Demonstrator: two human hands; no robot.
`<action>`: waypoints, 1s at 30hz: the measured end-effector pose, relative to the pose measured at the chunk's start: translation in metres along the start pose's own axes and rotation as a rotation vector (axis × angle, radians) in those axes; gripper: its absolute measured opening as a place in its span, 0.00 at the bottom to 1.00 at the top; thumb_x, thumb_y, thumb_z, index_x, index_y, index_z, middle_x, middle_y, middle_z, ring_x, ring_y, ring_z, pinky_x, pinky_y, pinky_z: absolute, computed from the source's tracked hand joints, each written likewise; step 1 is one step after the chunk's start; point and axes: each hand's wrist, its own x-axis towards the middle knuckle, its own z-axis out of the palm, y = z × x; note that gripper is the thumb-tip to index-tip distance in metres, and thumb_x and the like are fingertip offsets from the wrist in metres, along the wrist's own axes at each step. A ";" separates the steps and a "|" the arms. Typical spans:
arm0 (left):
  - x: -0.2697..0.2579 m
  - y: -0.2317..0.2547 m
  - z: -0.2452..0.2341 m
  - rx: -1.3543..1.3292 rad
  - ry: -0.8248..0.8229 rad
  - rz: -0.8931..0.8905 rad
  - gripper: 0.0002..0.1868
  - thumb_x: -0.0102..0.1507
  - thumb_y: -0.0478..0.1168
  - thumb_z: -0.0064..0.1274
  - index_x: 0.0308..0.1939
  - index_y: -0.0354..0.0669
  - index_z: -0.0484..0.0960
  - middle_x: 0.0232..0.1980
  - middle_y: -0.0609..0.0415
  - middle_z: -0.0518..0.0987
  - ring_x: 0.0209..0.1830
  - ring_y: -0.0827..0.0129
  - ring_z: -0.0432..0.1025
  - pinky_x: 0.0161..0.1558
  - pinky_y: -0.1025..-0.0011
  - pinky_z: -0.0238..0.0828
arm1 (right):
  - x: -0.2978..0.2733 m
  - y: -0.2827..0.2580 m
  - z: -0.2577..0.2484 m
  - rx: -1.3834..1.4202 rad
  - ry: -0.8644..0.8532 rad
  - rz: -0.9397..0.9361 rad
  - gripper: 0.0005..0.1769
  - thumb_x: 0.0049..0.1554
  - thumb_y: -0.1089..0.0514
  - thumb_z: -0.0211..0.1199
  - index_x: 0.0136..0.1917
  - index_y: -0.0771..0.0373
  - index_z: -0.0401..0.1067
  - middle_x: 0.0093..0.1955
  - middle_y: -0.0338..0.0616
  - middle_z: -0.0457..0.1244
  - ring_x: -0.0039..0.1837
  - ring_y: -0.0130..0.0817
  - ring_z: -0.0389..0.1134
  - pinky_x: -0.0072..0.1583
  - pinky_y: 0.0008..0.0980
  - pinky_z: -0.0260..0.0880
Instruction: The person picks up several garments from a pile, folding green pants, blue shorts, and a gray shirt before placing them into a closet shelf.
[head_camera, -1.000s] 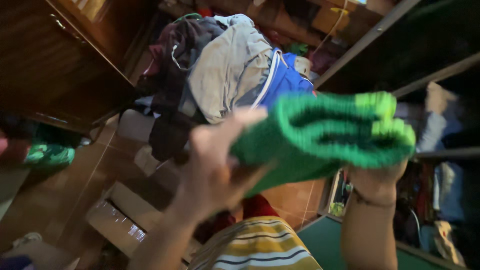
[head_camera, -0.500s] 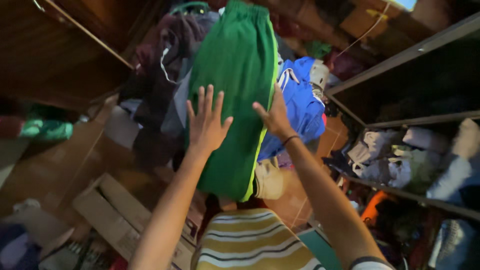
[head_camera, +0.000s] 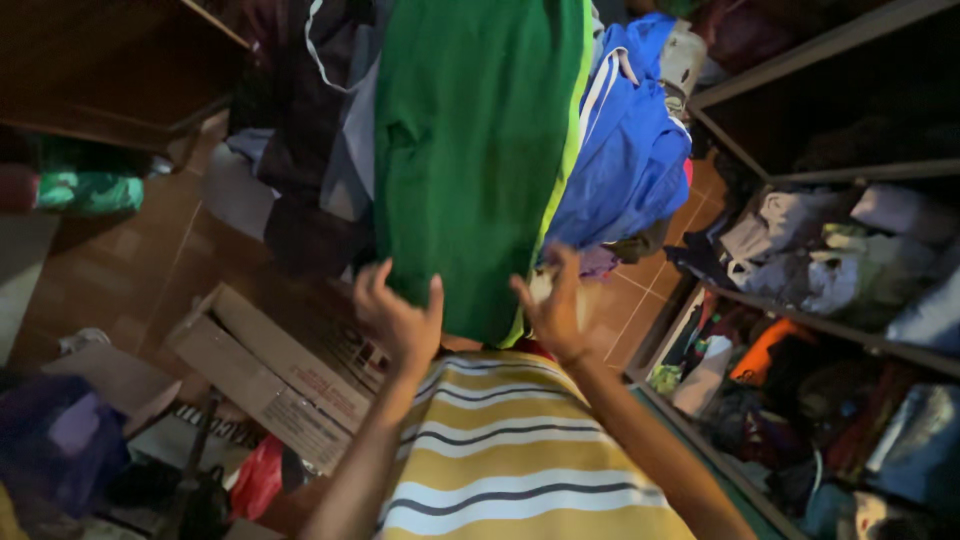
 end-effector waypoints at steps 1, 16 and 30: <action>-0.015 -0.014 0.000 -0.077 -0.012 -0.077 0.44 0.60 0.56 0.66 0.70 0.39 0.60 0.69 0.35 0.60 0.70 0.41 0.57 0.68 0.43 0.52 | -0.024 0.000 0.006 -0.015 -0.050 0.096 0.43 0.48 0.60 0.79 0.69 0.65 0.56 0.58 0.50 0.59 0.57 0.42 0.63 0.77 0.48 0.53; -0.043 -0.177 0.041 -0.571 -0.661 -0.041 0.39 0.49 0.52 0.74 0.53 0.32 0.71 0.49 0.41 0.82 0.49 0.52 0.76 0.52 0.61 0.72 | -0.099 0.030 0.060 0.531 0.015 0.446 0.27 0.53 0.54 0.72 0.60 0.64 0.64 0.55 0.42 0.69 0.53 0.29 0.72 0.52 0.32 0.75; -0.062 -0.129 -0.020 -0.839 -1.063 0.098 0.29 0.51 0.33 0.69 0.55 0.34 0.78 0.52 0.47 0.83 0.51 0.64 0.76 0.53 0.65 0.73 | -0.102 -0.018 -0.005 0.653 -0.212 0.560 0.20 0.60 0.56 0.68 0.61 0.69 0.73 0.54 0.44 0.71 0.52 0.30 0.72 0.55 0.32 0.75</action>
